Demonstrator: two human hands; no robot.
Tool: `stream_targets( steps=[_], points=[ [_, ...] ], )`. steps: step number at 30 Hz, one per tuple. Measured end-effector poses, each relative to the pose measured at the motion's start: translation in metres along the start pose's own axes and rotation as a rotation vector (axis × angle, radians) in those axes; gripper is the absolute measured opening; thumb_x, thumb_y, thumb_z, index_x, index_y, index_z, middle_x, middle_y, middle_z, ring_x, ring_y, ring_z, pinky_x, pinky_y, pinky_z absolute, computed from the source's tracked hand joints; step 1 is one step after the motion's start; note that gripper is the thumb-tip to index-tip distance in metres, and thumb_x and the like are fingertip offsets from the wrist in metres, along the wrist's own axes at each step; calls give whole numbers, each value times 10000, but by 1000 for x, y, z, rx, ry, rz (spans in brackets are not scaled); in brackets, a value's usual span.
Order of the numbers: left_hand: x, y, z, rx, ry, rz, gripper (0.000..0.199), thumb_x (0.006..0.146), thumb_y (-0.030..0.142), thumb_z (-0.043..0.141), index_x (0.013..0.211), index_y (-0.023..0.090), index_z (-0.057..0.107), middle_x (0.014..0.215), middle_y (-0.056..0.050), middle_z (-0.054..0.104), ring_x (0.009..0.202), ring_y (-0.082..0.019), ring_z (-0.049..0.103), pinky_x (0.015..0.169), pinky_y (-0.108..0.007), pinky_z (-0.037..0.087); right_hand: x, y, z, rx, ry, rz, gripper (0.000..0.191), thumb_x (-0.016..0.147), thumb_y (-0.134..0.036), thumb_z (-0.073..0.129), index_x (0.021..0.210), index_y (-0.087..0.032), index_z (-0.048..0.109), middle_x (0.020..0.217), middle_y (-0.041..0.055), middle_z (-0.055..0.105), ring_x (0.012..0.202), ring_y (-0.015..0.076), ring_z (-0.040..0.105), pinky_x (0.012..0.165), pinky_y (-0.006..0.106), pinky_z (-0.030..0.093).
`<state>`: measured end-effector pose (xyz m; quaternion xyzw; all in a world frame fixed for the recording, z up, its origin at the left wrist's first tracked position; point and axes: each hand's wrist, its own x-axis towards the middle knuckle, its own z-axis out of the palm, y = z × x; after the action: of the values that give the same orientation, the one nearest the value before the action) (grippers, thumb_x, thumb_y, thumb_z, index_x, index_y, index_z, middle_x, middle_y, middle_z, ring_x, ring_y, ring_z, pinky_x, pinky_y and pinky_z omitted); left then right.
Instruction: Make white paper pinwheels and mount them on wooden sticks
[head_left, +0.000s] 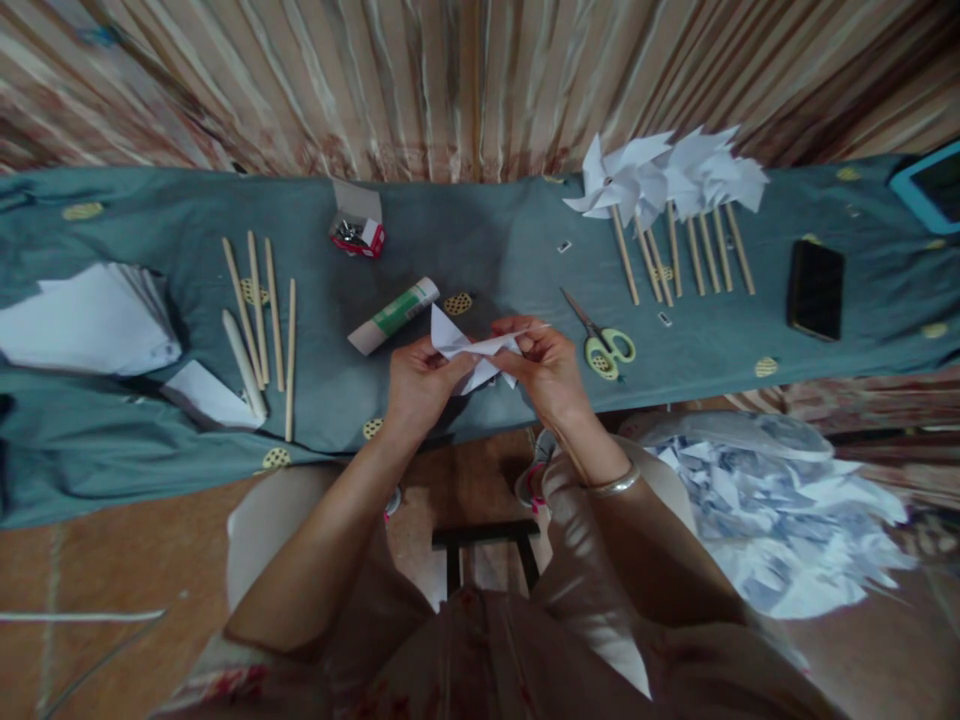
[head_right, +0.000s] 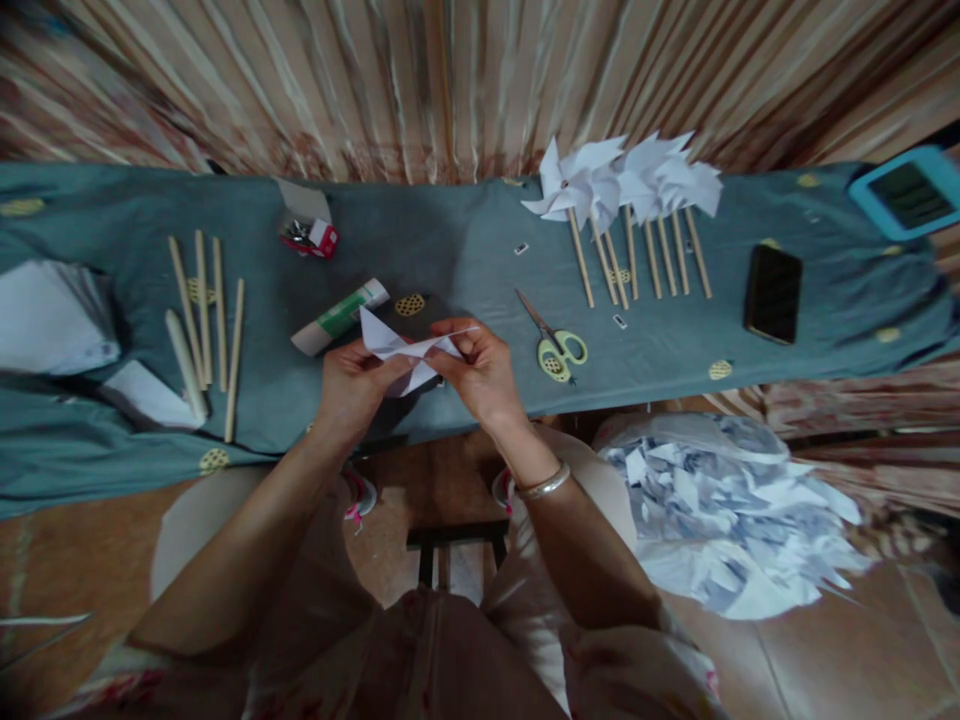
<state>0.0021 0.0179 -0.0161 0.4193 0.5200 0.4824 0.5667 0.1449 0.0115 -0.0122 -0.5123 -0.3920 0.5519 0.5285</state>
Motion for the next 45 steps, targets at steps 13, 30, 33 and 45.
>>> stream_targets(
  steps=[13,30,33,45],
  points=[
    [0,1,0,-29,7,-36,185,557,274,810,674,154,732,667,-8,719,589,-135,614,591,-248,494,-2,-3,1,18,6,14,295,583,-316,819,803,-231,643,645,-61,651,605,116,586,593,257,476],
    [0,1,1,-171,-39,-89,231,537,286,854,696,158,745,716,-12,742,633,-136,628,655,-265,515,0,-1,0,119,-79,3,282,602,-308,836,794,-208,655,731,-36,709,668,139,645,684,301,535],
    [0,1,0,-199,-58,-137,237,526,278,860,687,151,741,701,-14,737,609,-132,623,623,-256,501,-1,-2,1,133,-92,33,300,594,-313,847,799,-210,654,757,-37,715,681,136,647,704,296,532],
    [0,2,2,-257,-65,-165,300,518,293,875,753,152,752,755,-24,752,650,-138,646,681,-270,508,2,-5,-1,128,-74,83,315,554,-313,874,759,-196,665,704,-41,697,622,113,597,644,264,505]
  ],
)
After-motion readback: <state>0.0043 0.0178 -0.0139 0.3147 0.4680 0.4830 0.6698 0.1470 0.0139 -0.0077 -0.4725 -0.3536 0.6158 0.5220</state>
